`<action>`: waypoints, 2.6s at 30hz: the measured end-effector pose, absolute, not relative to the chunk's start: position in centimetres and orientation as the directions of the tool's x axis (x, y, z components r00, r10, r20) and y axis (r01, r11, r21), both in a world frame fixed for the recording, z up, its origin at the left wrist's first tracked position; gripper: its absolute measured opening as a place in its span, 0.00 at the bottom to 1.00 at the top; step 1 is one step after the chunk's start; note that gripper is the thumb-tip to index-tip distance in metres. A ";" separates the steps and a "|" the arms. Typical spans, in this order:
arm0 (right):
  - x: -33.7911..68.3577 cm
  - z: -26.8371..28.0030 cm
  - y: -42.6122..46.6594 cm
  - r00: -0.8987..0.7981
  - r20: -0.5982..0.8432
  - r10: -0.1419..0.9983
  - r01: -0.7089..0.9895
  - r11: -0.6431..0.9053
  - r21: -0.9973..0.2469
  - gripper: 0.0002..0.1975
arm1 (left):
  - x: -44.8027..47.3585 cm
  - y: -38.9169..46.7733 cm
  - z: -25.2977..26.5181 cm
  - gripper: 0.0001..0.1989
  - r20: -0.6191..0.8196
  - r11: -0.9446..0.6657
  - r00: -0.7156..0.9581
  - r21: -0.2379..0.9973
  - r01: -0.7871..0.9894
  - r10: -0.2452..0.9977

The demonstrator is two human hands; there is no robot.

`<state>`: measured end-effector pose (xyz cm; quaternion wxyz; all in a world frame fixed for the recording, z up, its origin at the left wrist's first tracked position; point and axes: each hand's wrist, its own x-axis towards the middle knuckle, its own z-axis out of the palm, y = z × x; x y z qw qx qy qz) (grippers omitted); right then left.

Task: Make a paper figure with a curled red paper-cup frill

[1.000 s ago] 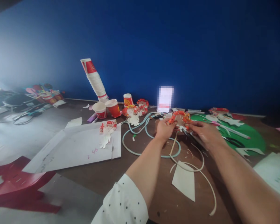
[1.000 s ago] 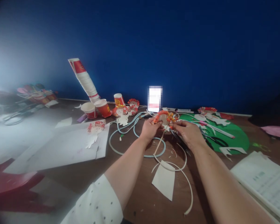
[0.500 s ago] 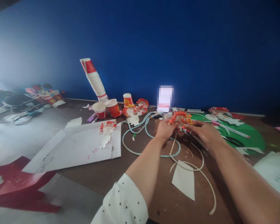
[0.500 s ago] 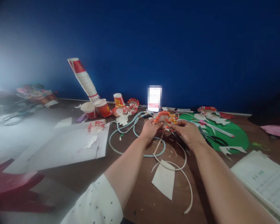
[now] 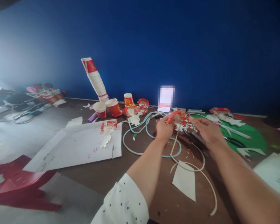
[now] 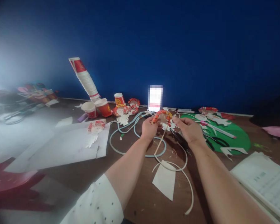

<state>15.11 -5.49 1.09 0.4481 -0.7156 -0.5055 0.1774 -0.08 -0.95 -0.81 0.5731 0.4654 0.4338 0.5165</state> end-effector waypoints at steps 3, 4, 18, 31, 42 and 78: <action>14.3 1.8 -5.9 0.469 0.175 0.866 0.570 -0.145 -0.809 0.23 | 0.2 -0.9 -1.5 0.04 0.066 -0.052 0.097 0.989 -0.137 0.993; 14.1 1.9 -5.9 0.469 0.172 0.866 0.580 -0.155 -0.800 0.22 | 0.4 -0.9 -1.7 0.05 0.084 -0.071 0.101 0.989 -0.128 0.991; 15.2 1.5 -5.7 0.411 0.155 0.898 0.676 -0.187 -0.713 0.17 | 0.5 -1.0 -1.5 0.03 0.030 -0.006 0.124 0.982 -0.190 0.992; 15.2 1.3 -5.5 0.377 0.221 0.899 0.807 -0.203 -0.554 0.15 | 0.5 -1.6 -0.9 0.02 -0.020 0.061 0.189 0.975 -0.215 0.982; 15.2 1.6 -5.3 0.408 0.155 0.900 0.833 -0.297 -0.467 0.14 | 0.7 -1.2 -1.9 0.03 0.074 -0.044 0.227 0.990 -0.135 0.971; 14.9 0.7 -5.1 0.476 -0.207 0.855 0.019 -0.245 -0.969 0.07 | 0.1 -1.7 -0.2 0.04 -0.044 0.082 0.211 0.981 -0.177 0.977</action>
